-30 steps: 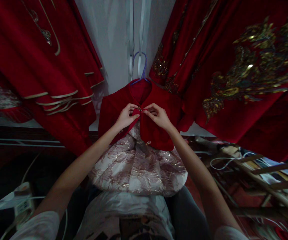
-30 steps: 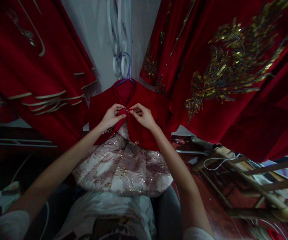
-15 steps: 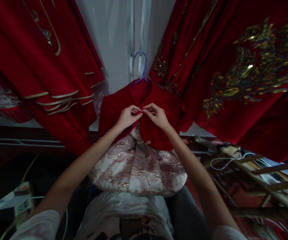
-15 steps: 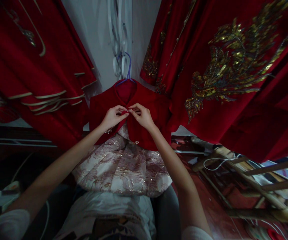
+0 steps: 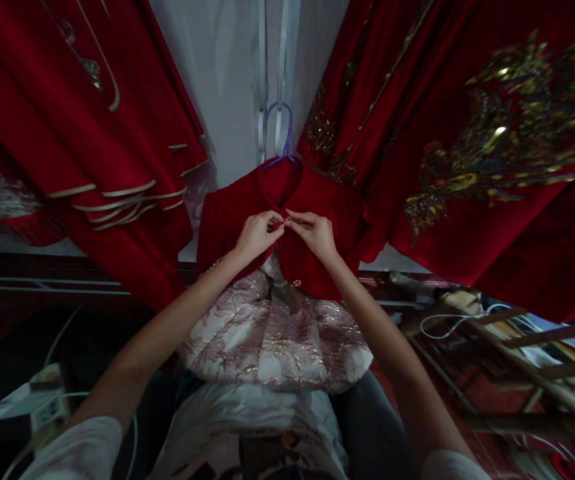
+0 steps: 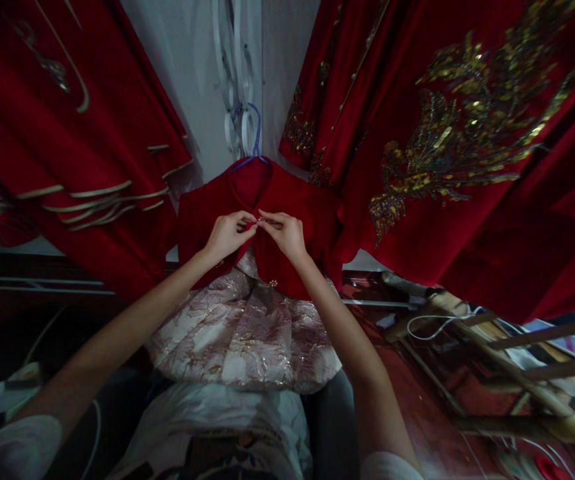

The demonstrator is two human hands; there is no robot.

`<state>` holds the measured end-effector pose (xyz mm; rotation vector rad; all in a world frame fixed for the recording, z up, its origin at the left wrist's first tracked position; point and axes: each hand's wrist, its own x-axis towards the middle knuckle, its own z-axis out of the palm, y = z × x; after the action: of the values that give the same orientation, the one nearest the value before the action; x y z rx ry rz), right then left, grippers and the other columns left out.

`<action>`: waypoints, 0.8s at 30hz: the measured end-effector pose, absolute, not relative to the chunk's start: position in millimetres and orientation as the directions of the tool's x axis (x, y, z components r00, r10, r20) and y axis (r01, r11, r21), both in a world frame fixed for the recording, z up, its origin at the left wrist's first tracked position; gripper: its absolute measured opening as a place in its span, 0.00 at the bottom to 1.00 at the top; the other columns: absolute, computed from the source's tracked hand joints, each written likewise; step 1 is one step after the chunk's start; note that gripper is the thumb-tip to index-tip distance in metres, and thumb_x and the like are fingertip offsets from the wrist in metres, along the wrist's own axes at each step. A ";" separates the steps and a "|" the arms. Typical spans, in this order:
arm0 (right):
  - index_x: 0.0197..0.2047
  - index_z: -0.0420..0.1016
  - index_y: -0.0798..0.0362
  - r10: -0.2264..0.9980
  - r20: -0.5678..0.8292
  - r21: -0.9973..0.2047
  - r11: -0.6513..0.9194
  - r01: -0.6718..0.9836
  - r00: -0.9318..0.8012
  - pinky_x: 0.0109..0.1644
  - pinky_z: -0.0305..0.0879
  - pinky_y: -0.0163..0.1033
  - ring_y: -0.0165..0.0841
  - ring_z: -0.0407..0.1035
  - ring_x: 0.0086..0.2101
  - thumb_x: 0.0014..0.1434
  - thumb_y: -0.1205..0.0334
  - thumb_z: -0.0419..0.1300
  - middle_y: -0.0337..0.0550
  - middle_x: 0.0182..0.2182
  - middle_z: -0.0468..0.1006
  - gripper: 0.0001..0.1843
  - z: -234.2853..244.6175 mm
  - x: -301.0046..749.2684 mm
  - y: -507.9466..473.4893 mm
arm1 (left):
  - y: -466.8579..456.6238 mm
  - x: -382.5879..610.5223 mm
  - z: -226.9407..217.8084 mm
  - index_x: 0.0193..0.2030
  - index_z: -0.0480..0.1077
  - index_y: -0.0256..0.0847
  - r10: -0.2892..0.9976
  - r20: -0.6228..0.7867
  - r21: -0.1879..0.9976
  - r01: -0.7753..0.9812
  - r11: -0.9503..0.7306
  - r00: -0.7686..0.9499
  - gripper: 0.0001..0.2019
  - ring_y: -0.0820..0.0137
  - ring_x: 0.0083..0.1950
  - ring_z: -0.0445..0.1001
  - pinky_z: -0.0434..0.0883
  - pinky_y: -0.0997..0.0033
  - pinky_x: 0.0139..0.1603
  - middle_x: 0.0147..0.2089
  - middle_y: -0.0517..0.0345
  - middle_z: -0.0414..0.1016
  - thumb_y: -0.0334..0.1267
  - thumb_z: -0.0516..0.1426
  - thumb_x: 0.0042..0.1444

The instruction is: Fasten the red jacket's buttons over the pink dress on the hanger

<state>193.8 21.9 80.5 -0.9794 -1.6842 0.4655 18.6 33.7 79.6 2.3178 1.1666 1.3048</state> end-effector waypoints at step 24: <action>0.72 0.35 0.51 0.734 0.645 -0.369 0.544 0.754 -0.213 0.65 0.52 0.58 0.49 0.44 0.66 0.51 0.69 0.57 0.51 0.70 0.37 0.50 25.1 165.0 -5.4 | 34.8 31.8 58.5 0.42 0.74 0.37 0.848 0.519 0.837 0.133 -0.530 0.110 0.12 0.71 0.38 0.77 0.74 0.70 0.44 0.43 0.52 0.80 0.36 0.60 0.51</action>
<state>165.0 -5.4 25.1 -1.2042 -1.9642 -0.0312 31.8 34.8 58.5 1.7686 0.9575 1.4694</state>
